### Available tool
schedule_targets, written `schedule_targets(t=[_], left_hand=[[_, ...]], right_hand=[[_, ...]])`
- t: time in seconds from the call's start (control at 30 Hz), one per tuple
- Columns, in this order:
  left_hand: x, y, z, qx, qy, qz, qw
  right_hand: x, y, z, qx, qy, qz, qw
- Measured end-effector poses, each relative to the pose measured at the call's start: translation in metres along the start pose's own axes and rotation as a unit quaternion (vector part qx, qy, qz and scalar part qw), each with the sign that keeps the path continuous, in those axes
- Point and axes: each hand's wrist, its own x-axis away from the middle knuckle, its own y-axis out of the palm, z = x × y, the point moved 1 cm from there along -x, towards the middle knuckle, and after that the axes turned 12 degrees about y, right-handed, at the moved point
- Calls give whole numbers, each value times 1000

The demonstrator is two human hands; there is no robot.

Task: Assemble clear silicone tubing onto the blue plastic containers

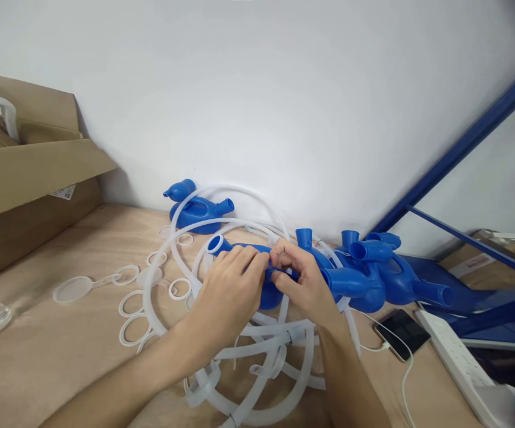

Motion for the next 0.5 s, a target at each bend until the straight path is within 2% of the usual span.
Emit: schedule_targets(t=[0.13,0.23,0.4,0.5], left_hand=[[-9,-17,-13,195,-34,-46,979],[-13,-35,-24,273,-47,-98,956],[-8,-55,-42,310,-80,-208,924],[-2,-64,-54,261,-86,-225,935]], right_hand=[[0,-6,-2,-19,7,-17,1000],[0,-5,-3,-12,-6,1,1000],[-8,7,6,-7,-14,42,999],[-11,11,9,11,-13,18,1000]])
